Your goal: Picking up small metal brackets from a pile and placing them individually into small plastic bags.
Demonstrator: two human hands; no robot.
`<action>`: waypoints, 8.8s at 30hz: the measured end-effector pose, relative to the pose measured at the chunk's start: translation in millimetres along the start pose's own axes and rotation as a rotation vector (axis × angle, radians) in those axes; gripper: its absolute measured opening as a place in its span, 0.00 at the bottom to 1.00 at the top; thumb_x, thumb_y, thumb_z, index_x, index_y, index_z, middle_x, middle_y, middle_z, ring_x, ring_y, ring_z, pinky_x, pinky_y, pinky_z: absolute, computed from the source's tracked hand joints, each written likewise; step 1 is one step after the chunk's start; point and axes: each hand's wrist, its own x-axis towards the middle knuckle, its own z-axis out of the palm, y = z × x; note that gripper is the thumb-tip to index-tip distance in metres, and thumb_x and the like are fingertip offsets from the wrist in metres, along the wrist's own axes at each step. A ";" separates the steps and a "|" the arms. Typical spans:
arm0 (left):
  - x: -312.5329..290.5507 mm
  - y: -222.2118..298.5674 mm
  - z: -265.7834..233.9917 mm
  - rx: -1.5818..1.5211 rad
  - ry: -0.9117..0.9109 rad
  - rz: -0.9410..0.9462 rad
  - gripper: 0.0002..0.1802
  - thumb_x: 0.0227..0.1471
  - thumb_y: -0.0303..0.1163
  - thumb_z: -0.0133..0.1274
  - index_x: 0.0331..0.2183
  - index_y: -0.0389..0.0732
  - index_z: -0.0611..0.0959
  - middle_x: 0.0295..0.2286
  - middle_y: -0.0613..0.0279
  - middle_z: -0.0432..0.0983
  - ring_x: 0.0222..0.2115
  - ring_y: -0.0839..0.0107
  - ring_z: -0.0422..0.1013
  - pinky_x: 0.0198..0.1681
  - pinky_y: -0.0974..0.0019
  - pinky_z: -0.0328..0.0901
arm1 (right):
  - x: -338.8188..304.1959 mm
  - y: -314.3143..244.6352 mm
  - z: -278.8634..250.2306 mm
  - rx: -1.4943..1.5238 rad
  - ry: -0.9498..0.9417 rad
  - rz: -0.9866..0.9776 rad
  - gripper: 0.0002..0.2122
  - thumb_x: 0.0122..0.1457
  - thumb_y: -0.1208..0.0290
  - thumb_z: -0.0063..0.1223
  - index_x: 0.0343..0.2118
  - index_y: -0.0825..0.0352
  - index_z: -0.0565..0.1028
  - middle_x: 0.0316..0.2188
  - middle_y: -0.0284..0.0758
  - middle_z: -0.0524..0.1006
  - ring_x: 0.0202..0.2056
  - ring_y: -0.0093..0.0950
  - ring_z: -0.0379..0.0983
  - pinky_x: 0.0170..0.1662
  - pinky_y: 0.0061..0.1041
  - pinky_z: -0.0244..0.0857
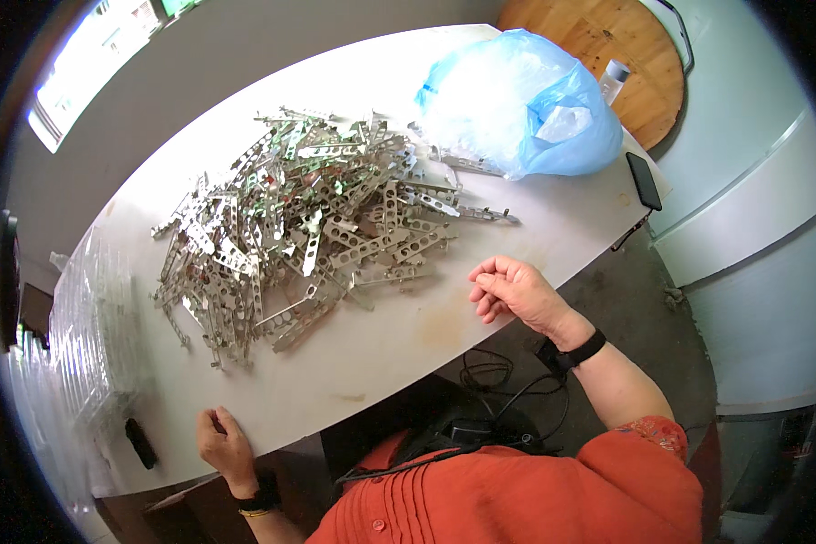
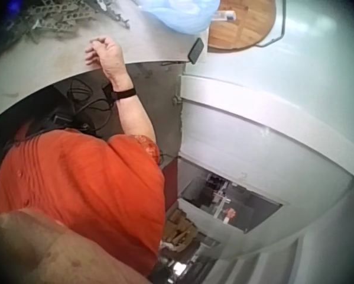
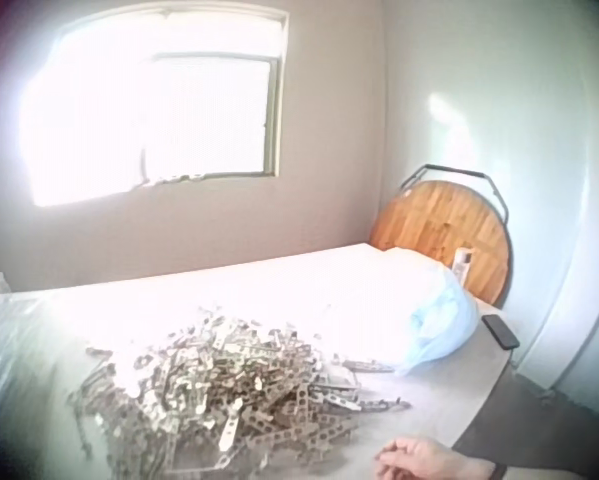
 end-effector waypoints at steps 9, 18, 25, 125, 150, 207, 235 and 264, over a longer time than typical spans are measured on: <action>-3.0 -4.8 0.9 0.007 0.005 -0.011 0.10 0.57 0.27 0.53 0.25 0.37 0.73 0.18 0.57 0.66 0.17 0.62 0.64 0.23 0.60 0.60 | -7.2 -4.1 9.6 -0.103 0.011 0.001 0.10 0.68 0.68 0.48 0.46 0.68 0.72 0.32 0.32 0.78 0.29 0.18 0.77 0.32 0.19 0.75; -3.2 -7.2 1.2 0.009 0.003 -0.001 0.10 0.57 0.27 0.53 0.25 0.36 0.73 0.19 0.56 0.67 0.18 0.61 0.65 0.24 0.59 0.61 | -14.5 -20.7 1.7 -0.185 -0.047 -0.009 0.10 0.67 0.69 0.51 0.45 0.69 0.74 0.34 0.33 0.78 0.31 0.19 0.76 0.32 0.20 0.74; -2.8 -4.1 -1.6 -0.017 0.013 0.016 0.09 0.56 0.26 0.53 0.25 0.35 0.73 0.19 0.55 0.67 0.19 0.60 0.65 0.25 0.59 0.61 | -19.4 -57.1 -0.5 -0.276 0.006 -0.119 0.09 0.66 0.69 0.52 0.44 0.69 0.74 0.35 0.33 0.78 0.32 0.19 0.76 0.34 0.20 0.73; 4.0 122.2 27.9 -1.404 -1.026 -0.715 0.16 0.61 0.25 0.54 0.48 0.32 0.72 0.34 0.61 0.76 0.31 0.76 0.76 0.36 0.71 0.75 | 17.9 1.7 90.4 -0.216 -0.538 -0.007 0.16 0.63 0.79 0.56 0.53 0.66 0.72 0.31 0.26 0.76 0.31 0.13 0.74 0.34 0.15 0.73; -2.0 120.5 32.6 -1.415 -0.964 -0.657 0.13 0.60 0.22 0.53 0.47 0.34 0.73 0.32 0.59 0.76 0.28 0.75 0.75 0.34 0.71 0.73 | 15.3 2.3 90.4 -0.166 -0.501 -0.021 0.14 0.63 0.76 0.56 0.52 0.65 0.72 0.30 0.25 0.75 0.30 0.13 0.73 0.33 0.15 0.73; 6.7 117.4 26.6 -1.413 -1.055 -0.817 0.07 0.63 0.27 0.47 0.40 0.33 0.75 0.22 0.55 0.78 0.11 0.70 0.71 0.12 0.70 0.67 | 11.3 1.0 94.8 -0.065 -0.430 -0.048 0.12 0.65 0.71 0.56 0.49 0.65 0.72 0.29 0.26 0.75 0.27 0.13 0.73 0.30 0.15 0.72; 6.1 118.9 32.0 -1.539 -1.020 -0.761 0.11 0.64 0.25 0.43 0.46 0.29 0.70 0.29 0.53 0.78 0.22 0.68 0.77 0.25 0.66 0.75 | 14.7 7.8 87.3 -0.155 -0.507 -0.093 0.13 0.62 0.76 0.59 0.49 0.66 0.73 0.29 0.25 0.74 0.27 0.13 0.73 0.31 0.14 0.72; 5.3 118.4 31.4 -1.534 -1.009 -0.778 0.11 0.63 0.24 0.43 0.47 0.31 0.71 0.29 0.53 0.78 0.21 0.67 0.76 0.23 0.66 0.74 | 14.2 8.0 88.5 -0.163 -0.497 -0.089 0.11 0.62 0.78 0.57 0.47 0.67 0.74 0.28 0.25 0.74 0.27 0.12 0.72 0.30 0.13 0.71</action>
